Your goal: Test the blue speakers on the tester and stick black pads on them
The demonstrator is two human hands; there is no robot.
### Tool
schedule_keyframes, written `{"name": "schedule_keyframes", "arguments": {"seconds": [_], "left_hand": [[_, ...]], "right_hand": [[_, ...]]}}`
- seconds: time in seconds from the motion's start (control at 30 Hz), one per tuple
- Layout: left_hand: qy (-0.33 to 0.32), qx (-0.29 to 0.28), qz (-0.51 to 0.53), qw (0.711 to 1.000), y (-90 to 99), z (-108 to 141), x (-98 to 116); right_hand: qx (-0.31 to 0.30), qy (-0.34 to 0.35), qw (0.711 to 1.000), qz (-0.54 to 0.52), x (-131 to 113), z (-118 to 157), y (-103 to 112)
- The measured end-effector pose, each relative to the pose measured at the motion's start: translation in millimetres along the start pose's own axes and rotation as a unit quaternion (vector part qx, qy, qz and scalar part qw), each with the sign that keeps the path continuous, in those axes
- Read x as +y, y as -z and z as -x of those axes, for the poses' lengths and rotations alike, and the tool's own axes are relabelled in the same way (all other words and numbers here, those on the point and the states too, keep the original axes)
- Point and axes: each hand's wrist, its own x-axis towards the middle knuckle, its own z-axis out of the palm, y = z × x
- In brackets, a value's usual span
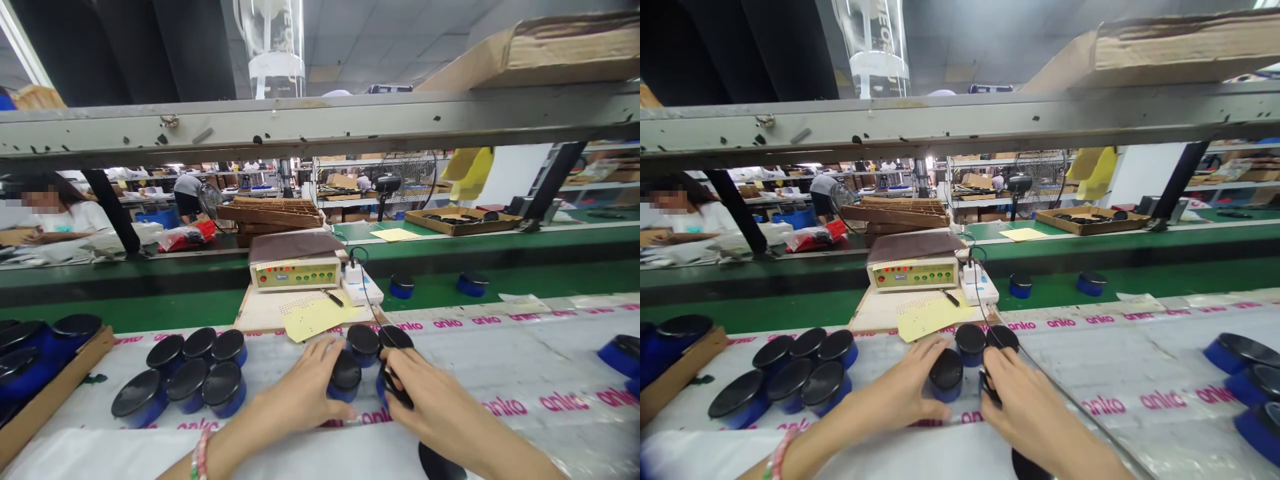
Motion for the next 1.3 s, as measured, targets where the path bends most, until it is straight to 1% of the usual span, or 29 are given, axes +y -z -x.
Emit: {"name": "schedule_keyframes", "arguments": {"seconds": [0.1,0.17,0.2,0.33,0.37,0.43,0.5,0.57,0.67,0.77,0.87,0.93,1.0,1.07,1.17,1.23,1.3], "left_hand": [[0.006,-0.011,0.026,1.000,-1.5,-3.6,-13.9],[0.006,-0.015,0.034,0.999,0.6,-10.4,-16.1],[0.011,-0.011,0.038,0.999,2.0,-15.8,-15.9],[0.034,0.026,0.047,0.998,1.3,-49.3,-13.1],[0.035,0.022,0.050,0.998,-1.1,-58.9,-12.6],[0.035,-0.006,0.057,0.998,-7.6,-75.7,-12.1],[0.040,-0.023,0.059,0.997,-13.7,-86.8,-12.4],[0.052,-0.007,0.055,0.997,-17.7,-90.9,-13.4],[0.055,0.044,0.055,0.996,-18.4,-87.1,-14.3],[0.028,0.106,0.060,0.992,-14.9,-78.6,-9.4],[-0.004,0.161,0.053,0.986,-8.9,-69.6,4.1],[-0.022,0.177,0.041,0.983,-3.6,-63.0,15.9],[-0.037,0.192,0.022,0.980,2.6,-55.8,27.2],[-0.050,0.214,-0.004,0.975,8.9,-48.3,36.2],[-0.070,0.230,-0.049,0.969,16.2,-38.2,43.1],[-0.076,0.227,-0.078,0.968,18.2,-32.8,42.7],[-0.069,0.223,-0.101,0.967,17.9,-27.4,37.8]], "right_hand": [[-0.008,-0.027,0.999,0.024,15.4,-10.0,-0.9],[-0.007,-0.046,0.999,0.028,26.6,-22.0,3.2],[-0.012,-0.045,0.999,0.027,32.2,-28.8,5.1],[-0.047,-0.016,0.999,0.008,49.8,-52.7,4.9],[-0.050,-0.015,0.999,0.005,52.6,-56.7,2.9],[-0.049,-0.014,0.999,-0.002,56.9,-61.6,-1.5],[-0.046,-0.016,0.999,-0.017,61.3,-62.8,-4.6],[-0.048,-0.019,0.998,-0.038,66.5,-61.0,-4.7],[-0.048,-0.030,0.996,-0.066,72.0,-54.0,1.7],[0.002,-0.047,0.996,-0.080,63.6,-44.9,14.3],[0.052,-0.048,0.992,-0.104,37.0,-38.8,27.2],[0.052,-0.039,0.986,-0.151,16.0,-39.2,32.4],[0.049,-0.033,0.975,-0.216,-0.5,-43.2,34.1],[0.057,-0.033,0.962,-0.263,-9.8,-49.2,33.2],[0.072,-0.029,0.953,-0.294,-14.3,-57.8,27.5],[0.081,-0.025,0.948,-0.308,-17.3,-62.3,19.4],[0.092,-0.023,0.945,-0.313,-23.4,-66.0,8.5]]}}
